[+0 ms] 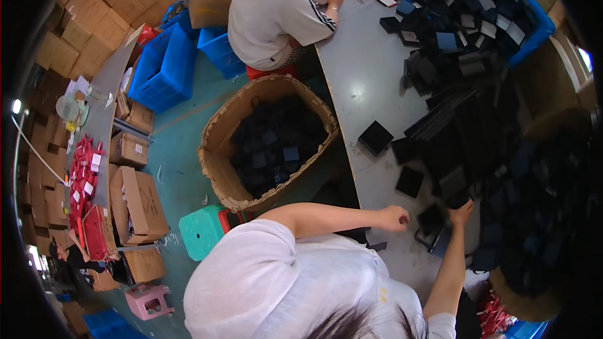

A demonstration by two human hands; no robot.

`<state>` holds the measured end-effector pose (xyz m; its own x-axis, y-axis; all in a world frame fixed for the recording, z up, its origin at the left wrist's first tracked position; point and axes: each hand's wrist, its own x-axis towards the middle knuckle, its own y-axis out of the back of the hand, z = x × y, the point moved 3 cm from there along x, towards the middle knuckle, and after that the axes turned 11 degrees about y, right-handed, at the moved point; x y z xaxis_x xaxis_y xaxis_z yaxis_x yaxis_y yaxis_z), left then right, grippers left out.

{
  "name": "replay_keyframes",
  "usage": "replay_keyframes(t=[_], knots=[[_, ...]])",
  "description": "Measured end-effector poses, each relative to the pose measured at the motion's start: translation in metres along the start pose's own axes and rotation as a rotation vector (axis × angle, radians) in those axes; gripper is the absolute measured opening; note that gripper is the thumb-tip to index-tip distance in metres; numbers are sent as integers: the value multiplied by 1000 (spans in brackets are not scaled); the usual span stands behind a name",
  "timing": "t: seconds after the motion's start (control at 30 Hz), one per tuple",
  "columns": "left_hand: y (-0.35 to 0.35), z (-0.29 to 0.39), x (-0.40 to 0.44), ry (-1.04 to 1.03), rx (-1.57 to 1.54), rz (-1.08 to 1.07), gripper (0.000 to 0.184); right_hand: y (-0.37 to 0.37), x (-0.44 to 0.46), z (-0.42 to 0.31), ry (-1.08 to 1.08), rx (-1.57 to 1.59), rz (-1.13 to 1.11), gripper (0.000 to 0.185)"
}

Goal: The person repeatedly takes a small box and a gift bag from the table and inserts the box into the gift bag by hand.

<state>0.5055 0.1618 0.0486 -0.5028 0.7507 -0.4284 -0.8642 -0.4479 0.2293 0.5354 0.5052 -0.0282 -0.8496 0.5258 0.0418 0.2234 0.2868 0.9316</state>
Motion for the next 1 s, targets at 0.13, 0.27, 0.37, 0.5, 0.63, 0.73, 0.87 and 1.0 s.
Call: replay_keyframes(t=[0.13,0.27,0.37,0.5,0.63,0.73,0.87,1.0], knots=[[9,-3,-7,41,-23,33,40,-4,24,20,144,17,70,107],[11,-9,-7,73,-83,54,38,-3,43,25,177,-83,-107,106],[11,-9,-4,63,-56,22,42,2,47,24,269,-226,-164,109],[23,8,-13,78,-63,-8,39,92,-6,-26,-273,-194,-228,116],[-1,29,-17,43,-199,-201,69,125,-94,-64,-84,588,-145,103],[-16,59,-21,-71,-421,-247,95,160,-148,-160,-167,811,-254,100],[1,77,-20,-71,-406,-278,110,167,-159,-175,65,992,-381,88],[13,76,-19,-461,34,138,107,174,-144,-201,70,915,-115,62]])
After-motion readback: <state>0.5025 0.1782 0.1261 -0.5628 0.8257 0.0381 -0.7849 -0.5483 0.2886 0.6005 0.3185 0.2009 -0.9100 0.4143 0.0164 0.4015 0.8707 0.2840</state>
